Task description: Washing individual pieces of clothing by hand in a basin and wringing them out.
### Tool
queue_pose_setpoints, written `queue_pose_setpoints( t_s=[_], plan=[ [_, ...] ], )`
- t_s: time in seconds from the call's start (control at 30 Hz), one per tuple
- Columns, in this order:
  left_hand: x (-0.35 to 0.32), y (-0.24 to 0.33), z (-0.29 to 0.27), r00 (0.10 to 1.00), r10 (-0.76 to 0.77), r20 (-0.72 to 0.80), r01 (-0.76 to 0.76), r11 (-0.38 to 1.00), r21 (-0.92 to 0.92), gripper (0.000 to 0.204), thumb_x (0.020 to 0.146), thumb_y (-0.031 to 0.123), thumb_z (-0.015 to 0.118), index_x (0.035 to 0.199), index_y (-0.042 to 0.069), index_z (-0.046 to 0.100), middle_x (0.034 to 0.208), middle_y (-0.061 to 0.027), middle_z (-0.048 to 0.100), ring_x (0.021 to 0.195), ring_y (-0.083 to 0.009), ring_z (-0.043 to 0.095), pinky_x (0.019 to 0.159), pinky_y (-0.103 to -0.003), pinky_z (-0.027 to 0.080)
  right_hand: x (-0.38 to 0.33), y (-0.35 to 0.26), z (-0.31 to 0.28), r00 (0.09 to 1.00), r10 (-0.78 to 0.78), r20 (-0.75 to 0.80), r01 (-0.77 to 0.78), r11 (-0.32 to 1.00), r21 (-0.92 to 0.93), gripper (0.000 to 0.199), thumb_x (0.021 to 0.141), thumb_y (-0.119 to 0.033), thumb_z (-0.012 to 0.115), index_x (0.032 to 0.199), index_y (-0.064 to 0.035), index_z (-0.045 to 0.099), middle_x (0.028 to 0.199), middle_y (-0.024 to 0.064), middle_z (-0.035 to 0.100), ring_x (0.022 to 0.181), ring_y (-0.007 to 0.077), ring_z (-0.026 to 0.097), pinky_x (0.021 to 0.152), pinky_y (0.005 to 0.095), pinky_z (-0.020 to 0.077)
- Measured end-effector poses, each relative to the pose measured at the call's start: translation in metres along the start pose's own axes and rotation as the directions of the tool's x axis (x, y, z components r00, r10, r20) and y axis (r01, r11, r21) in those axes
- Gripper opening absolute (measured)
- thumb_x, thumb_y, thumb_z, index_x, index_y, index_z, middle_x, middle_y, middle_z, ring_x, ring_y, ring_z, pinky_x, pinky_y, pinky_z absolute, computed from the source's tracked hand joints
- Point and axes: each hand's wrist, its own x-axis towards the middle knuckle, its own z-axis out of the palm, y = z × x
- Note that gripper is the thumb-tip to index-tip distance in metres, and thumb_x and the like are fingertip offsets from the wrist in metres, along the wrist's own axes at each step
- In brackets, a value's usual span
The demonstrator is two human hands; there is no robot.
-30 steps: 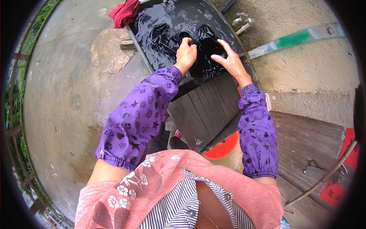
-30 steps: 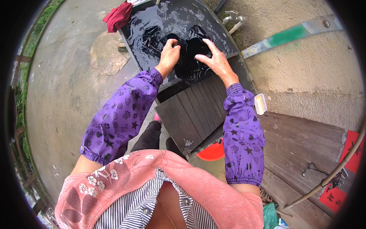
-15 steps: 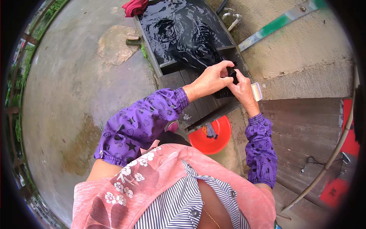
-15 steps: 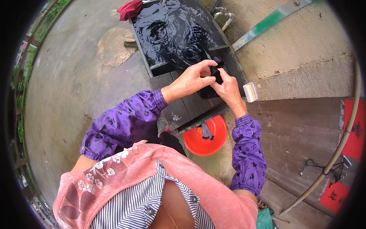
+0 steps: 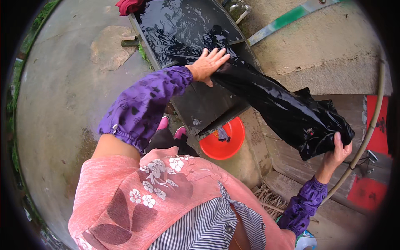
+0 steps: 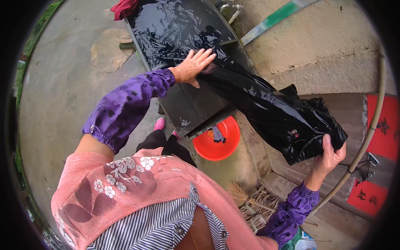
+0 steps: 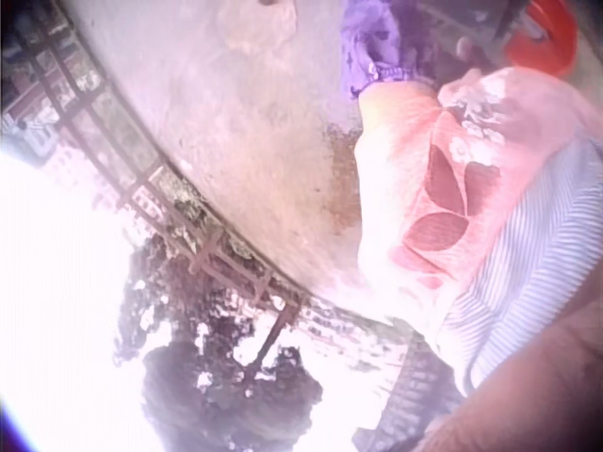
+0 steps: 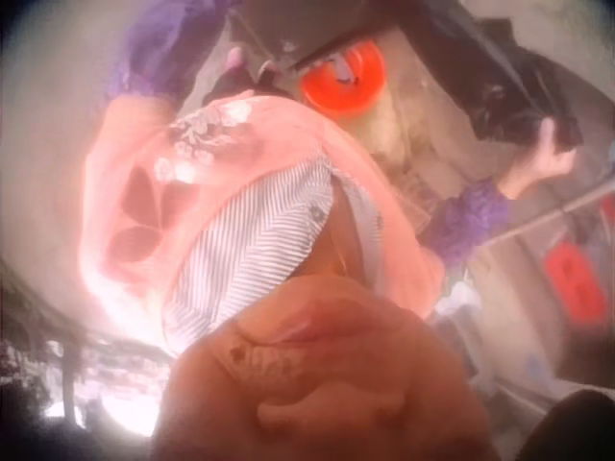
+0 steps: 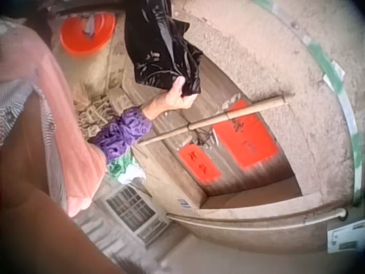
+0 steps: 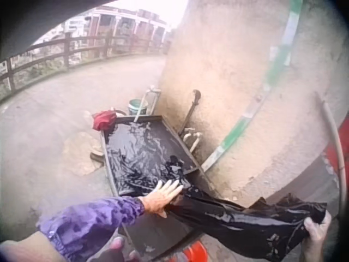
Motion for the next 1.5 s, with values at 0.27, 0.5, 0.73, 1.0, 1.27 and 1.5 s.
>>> queue_pose_setpoints(
  t_s=[0.27,0.5,0.73,1.0,1.27,1.5],
  plan=[
    [0.109,0.101,0.063,0.928,0.36,0.096,-0.288,0.856,-0.43,0.094,0.052,0.031,0.083,0.134,0.019,0.037,0.131,-0.014,0.045,0.124,-0.0374,0.037,0.097,-0.056,0.033,-0.028,-0.04,-0.065,0.996,0.0,-0.092,-0.02,0.975,-0.222,0.031,0.08,-0.004,0.055,0.109,0.0069,0.057,0.103,0.0115,0.061,0.096,0.0176,0.057,0.088,0.029,0.0417],
    [0.122,0.035,0.027,0.976,0.195,-0.096,-0.214,0.783,-0.584,0.029,0.072,0.02,0.068,0.094,0.003,0.062,0.08,-0.0165,0.064,0.081,-0.0288,0.064,0.073,-0.034,0.049,-0.065,0.039,-0.088,0.87,0.27,-0.412,-0.26,0.962,0.082,0.029,0.083,-0.003,0.057,0.112,0.0019,0.056,0.102,0.0084,0.061,0.092,0.015,0.059,0.081,0.0268,0.0474],
    [0.197,0.001,-0.185,0.917,0.257,-0.306,-0.365,0.852,-0.376,0.024,0.066,-0.004,0.051,0.086,0.0,0.063,0.074,-0.021,0.064,0.071,-0.0303,0.064,0.064,-0.038,0.049,-0.06,0.154,0.062,0.774,0.581,-0.253,-0.328,0.709,0.624,0.03,0.083,-0.011,0.064,0.11,-0.0041,0.054,0.108,0.0071,0.06,0.099,0.0182,0.057,0.087,0.0354,0.0463],
    [0.24,0.062,-0.239,0.954,0.204,-0.219,-0.23,0.968,-0.101,0.024,0.066,0.001,0.054,0.088,-0.004,0.061,0.073,-0.0251,0.063,0.075,-0.036,0.064,0.063,-0.042,0.049,0.004,0.23,0.183,0.685,0.715,0.142,-0.729,0.677,0.104,0.07,0.082,-0.028,0.066,0.137,-0.0056,0.029,0.13,0.0146,0.045,0.109,0.0275,0.053,0.08,0.0345,0.048],
    [0.207,0.041,-0.185,0.955,0.161,0.249,-0.076,0.945,-0.319,0.04,0.063,0.01,0.066,0.097,-0.009,0.055,0.078,-0.0275,0.062,0.078,-0.0369,0.063,0.065,-0.04,0.05,0.088,0.072,0.246,0.99,-0.005,0.141,-0.014,0.991,0.135,0.078,0.074,-0.015,0.073,0.136,-0.0028,0.029,0.133,0.0208,0.039,0.118,0.0271,0.046,0.092,0.0356,0.0444],
    [0.203,0.043,-0.195,0.959,0.204,-0.195,-0.23,0.966,-0.12,0.045,0.065,0.014,0.066,0.101,-0.01,0.054,0.075,-0.025,0.063,0.075,-0.0331,0.064,0.063,-0.039,0.05,0.114,0.089,0.282,0.985,-0.05,-0.164,0.093,0.958,0.273,0.069,0.066,-0.016,0.08,0.121,-0.0019,0.041,0.109,0.0096,0.053,0.101,0.0181,0.052,0.087,0.0304,0.0441]
  ],
)
